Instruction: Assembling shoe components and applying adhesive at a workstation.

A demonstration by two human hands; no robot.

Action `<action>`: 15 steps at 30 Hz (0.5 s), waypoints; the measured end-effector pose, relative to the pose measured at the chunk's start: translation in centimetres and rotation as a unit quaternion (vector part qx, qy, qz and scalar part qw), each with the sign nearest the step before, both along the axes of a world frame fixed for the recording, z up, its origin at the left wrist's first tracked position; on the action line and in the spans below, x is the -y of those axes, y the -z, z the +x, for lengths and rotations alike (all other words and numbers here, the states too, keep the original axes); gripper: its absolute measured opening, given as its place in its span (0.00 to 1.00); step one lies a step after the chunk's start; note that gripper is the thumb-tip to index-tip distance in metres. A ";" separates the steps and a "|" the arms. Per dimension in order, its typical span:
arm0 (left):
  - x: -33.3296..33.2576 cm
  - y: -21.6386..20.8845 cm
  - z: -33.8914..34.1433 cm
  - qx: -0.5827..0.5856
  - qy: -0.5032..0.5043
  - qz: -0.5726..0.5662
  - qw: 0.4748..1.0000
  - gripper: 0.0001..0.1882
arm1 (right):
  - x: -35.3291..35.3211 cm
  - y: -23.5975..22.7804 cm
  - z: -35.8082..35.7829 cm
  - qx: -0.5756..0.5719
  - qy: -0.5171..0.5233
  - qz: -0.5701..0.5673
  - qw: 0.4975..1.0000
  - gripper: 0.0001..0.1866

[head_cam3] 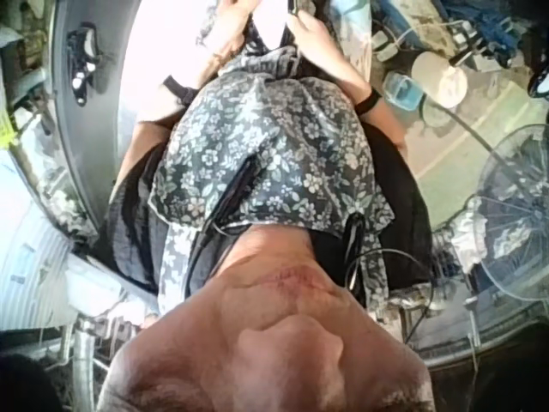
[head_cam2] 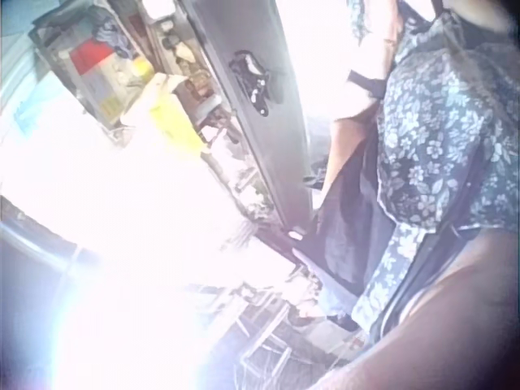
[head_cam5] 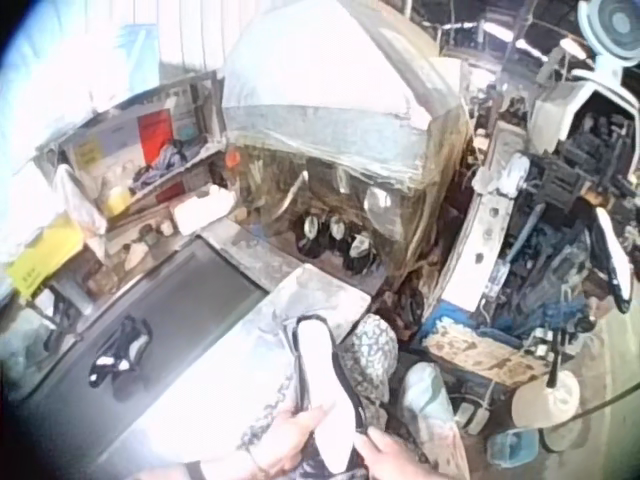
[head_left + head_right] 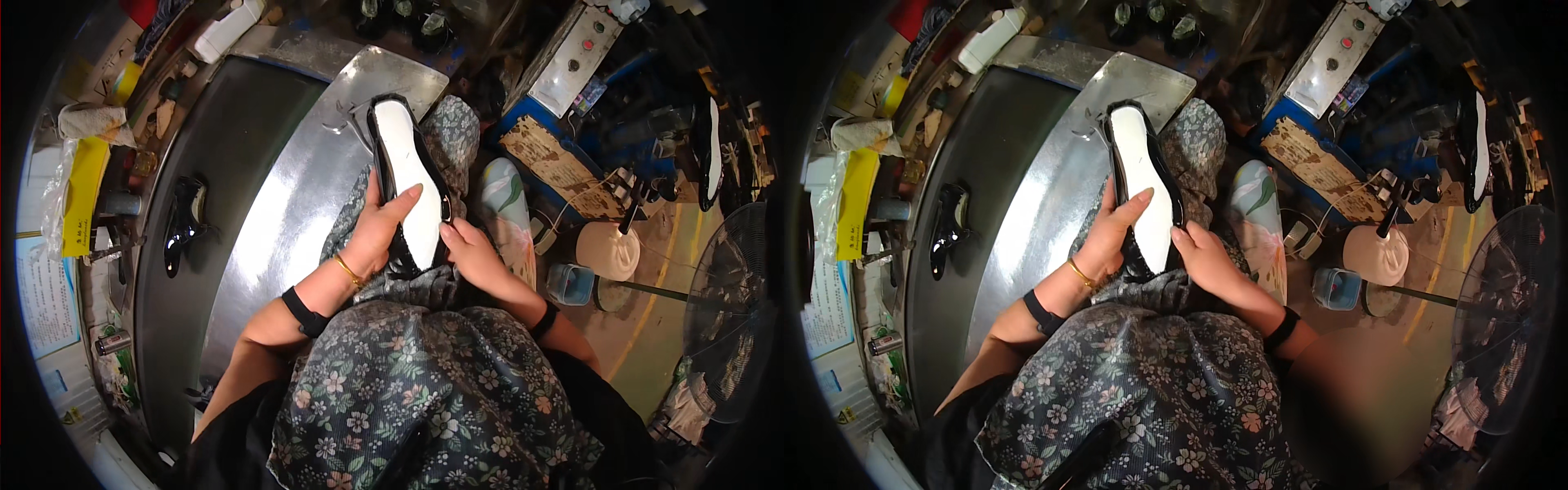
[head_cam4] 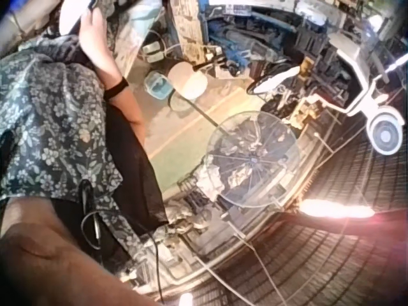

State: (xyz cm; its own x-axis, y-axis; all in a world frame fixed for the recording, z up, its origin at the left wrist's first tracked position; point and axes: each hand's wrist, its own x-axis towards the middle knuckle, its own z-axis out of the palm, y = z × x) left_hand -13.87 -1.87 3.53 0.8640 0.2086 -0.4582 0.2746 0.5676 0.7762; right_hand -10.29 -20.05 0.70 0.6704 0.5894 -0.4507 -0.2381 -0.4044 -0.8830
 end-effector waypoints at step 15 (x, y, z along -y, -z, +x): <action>-10.9 -0.7 -3.1 -0.035 -0.001 0.666 0.745 0.42 | 14.4 -13.3 19.3 0.463 0.151 -0.059 0.871 0.16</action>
State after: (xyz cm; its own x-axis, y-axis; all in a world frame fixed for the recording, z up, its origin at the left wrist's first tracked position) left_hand -16.96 9.03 4.18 0.8462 0.5209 0.1124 0.3419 -0.6926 0.6352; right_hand 8.97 -34.47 14.01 0.8952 0.3099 0.3204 0.4435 -0.5476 -0.7096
